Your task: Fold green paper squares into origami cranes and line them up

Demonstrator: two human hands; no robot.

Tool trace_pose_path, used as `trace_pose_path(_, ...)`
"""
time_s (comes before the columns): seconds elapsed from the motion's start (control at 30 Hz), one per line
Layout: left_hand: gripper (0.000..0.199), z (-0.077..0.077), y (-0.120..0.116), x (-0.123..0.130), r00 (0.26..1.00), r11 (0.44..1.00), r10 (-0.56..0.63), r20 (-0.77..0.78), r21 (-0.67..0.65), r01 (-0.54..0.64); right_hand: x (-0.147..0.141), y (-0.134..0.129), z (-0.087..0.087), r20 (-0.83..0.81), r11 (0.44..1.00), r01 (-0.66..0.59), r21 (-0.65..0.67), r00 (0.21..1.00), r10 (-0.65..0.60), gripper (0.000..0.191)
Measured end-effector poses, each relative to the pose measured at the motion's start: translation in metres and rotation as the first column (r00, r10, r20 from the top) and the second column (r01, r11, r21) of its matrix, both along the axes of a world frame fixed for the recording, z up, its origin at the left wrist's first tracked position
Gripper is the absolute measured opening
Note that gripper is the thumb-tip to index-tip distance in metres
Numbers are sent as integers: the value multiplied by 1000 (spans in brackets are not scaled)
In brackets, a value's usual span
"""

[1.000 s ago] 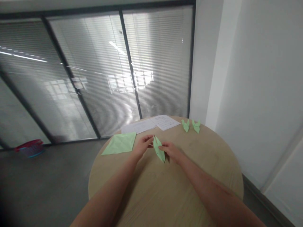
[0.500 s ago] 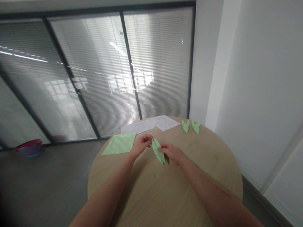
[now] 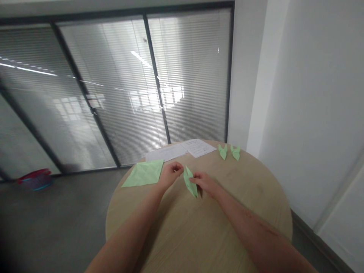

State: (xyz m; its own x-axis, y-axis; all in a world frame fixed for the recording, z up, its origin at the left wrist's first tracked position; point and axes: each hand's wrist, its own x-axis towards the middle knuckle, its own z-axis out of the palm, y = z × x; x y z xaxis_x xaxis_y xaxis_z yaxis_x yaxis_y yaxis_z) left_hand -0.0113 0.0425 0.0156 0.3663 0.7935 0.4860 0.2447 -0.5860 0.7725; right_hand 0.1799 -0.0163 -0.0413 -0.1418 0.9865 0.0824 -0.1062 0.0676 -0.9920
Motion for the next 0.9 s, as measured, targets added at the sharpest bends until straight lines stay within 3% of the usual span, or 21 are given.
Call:
trace_pose_path(0.2,10,5,-7,0,999,998,-40,13,-37,40,-1,1,-1,17,999,16,37,1000,-17,37)
trace_pose_path(0.5,10,0,-4,4,994,999,7,112,-45,-2,-1,2,-3,87,994,35,100,995,-44,39)
trace_pose_path(0.7,36,2,-3,5,966,968,-14,259,-237,78,-1,1,-2,90,995,16,98,996,-25,41)
trace_pose_path(0.9,52,5,-4,1,929,929,77,362,-364,64,-1,1,-3,79,995,25,92,996,-32,40)
